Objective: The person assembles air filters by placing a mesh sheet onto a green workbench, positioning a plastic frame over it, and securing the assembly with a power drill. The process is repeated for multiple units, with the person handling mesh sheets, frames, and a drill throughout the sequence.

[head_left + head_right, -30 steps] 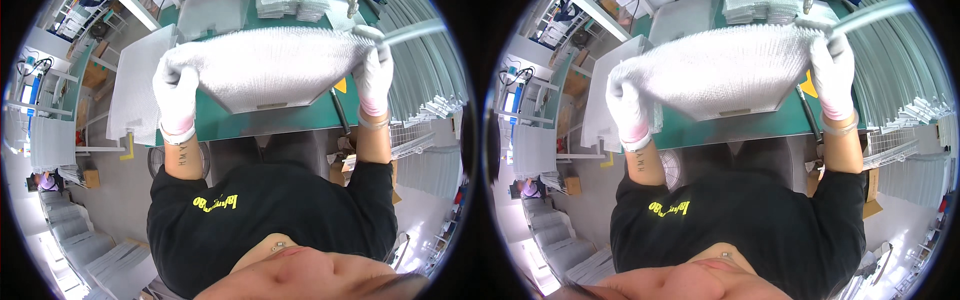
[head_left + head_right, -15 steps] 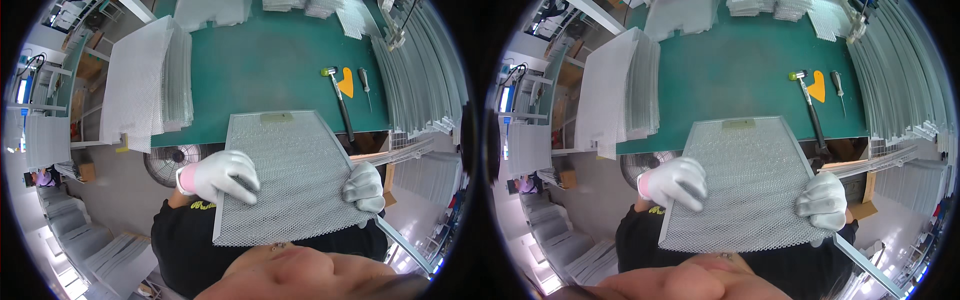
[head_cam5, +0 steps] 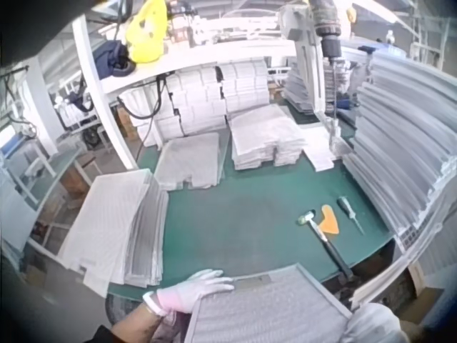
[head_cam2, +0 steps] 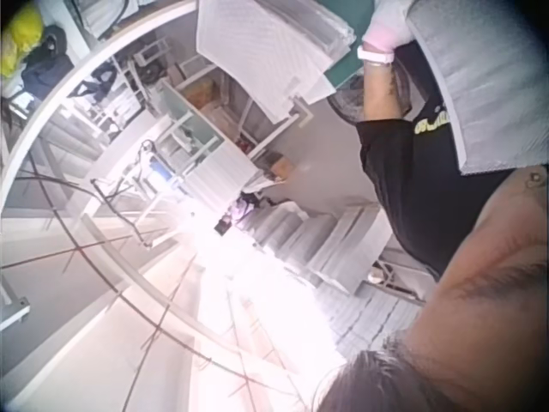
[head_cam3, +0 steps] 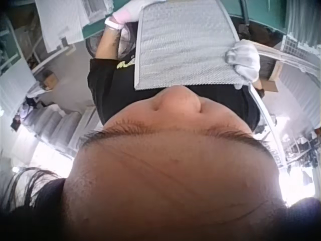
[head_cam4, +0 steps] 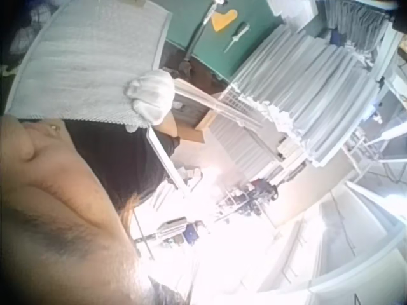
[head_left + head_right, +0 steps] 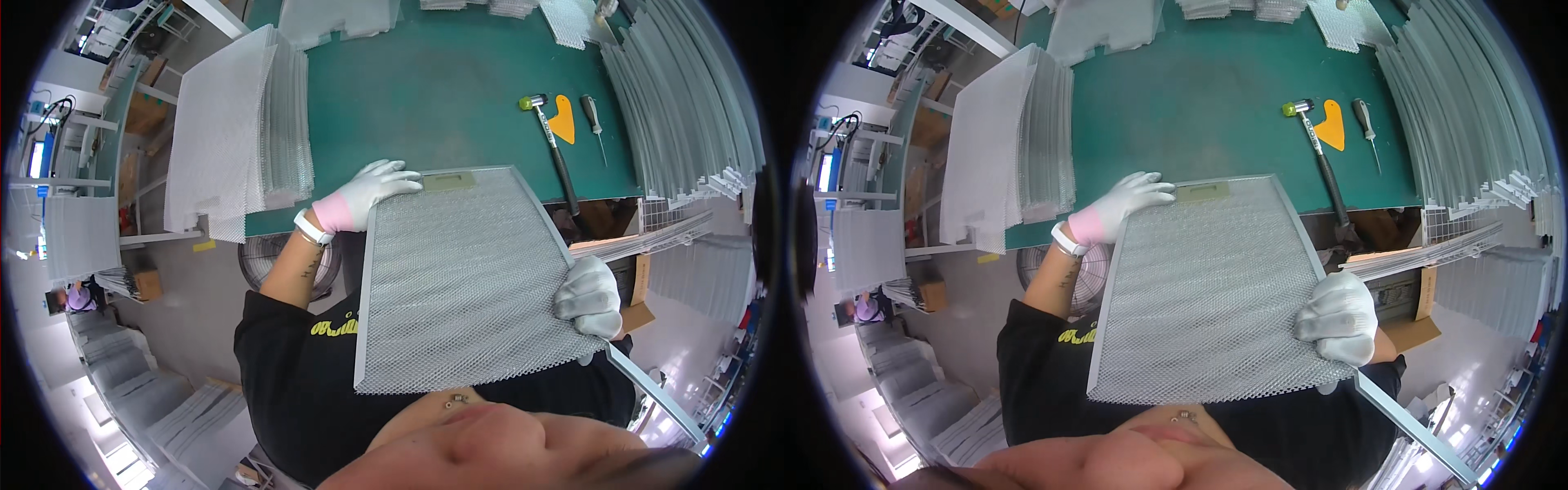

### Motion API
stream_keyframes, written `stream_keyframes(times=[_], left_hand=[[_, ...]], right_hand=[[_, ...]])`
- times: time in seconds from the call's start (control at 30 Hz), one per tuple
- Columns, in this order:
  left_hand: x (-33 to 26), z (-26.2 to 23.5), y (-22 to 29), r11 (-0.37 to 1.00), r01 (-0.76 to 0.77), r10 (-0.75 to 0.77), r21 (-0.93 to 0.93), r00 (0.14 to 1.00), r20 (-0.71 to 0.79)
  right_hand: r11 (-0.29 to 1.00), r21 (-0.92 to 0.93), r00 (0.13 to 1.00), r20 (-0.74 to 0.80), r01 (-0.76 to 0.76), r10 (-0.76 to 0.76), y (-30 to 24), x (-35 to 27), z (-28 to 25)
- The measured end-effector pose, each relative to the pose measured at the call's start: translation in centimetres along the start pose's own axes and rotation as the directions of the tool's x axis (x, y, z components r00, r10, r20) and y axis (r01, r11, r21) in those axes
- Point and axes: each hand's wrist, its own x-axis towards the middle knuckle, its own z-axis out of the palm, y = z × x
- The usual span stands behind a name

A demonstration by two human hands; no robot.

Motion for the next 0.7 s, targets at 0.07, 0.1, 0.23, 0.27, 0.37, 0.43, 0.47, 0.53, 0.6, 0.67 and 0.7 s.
stream_keyframes(times=[0.07,0.1,0.23,0.27,0.37,0.43,0.47,0.53,0.6,0.67,0.7], left_hand=[[0.3,-0.2,0.1,0.999,-0.031,0.032,0.030,0.999,-0.011],[0.5,-0.3,0.1,0.998,-0.048,0.049,0.045,0.999,-0.017],[0.8,0.1,0.0,0.999,-0.037,0.041,0.028,0.989,-0.143],[0.0,0.0,0.3,0.993,0.055,-0.037,0.106,0.986,-0.164],[-0.7,-0.4,0.4,0.964,0.183,-0.141,0.194,0.967,-0.213],[-1.0,-0.8,0.3,0.942,0.215,-0.157,0.256,0.961,-0.228],[-0.8,-1.4,0.2,0.947,0.208,-0.156,0.243,0.963,-0.219],[0.6,-3.7,0.2,0.962,0.180,-0.140,0.206,0.970,-0.198],[4.1,-4.7,0.6,0.998,0.068,-0.068,-0.011,0.997,-0.040],[7.7,-2.8,1.4,0.959,-0.142,0.165,-0.245,0.984,0.075],[9.4,-1.3,1.9,0.970,-0.080,0.123,-0.232,0.977,0.177]], right_hand=[[1.000,-0.020,1.000,-0.019,0.003,-0.003,0.0,-0.1,0.3],[1.000,-0.030,1.000,-0.028,0.003,-0.004,-0.1,-0.2,0.5],[0.998,-0.049,0.997,-0.065,0.036,-0.039,0.4,-0.7,0.5],[0.999,-0.035,0.997,-0.064,0.040,-0.042,0.6,-0.7,0.6],[1.000,0.008,1.000,-0.020,0.019,-0.019,0.2,0.1,0.8],[0.999,0.043,1.000,0.027,0.003,-0.004,0.2,0.7,0.5],[0.999,0.050,0.999,0.048,-0.005,0.003,0.2,0.7,0.4],[0.999,0.037,0.997,0.072,-0.019,0.017,0.0,0.9,0.3],[1.000,0.019,0.998,0.056,-0.020,0.019,-0.3,0.8,0.6],[0.999,0.047,0.999,0.029,0.028,-0.030,0.5,-0.8,0.3],[0.999,0.047,0.999,0.022,0.027,-0.028,0.6,-0.8,0.3]])
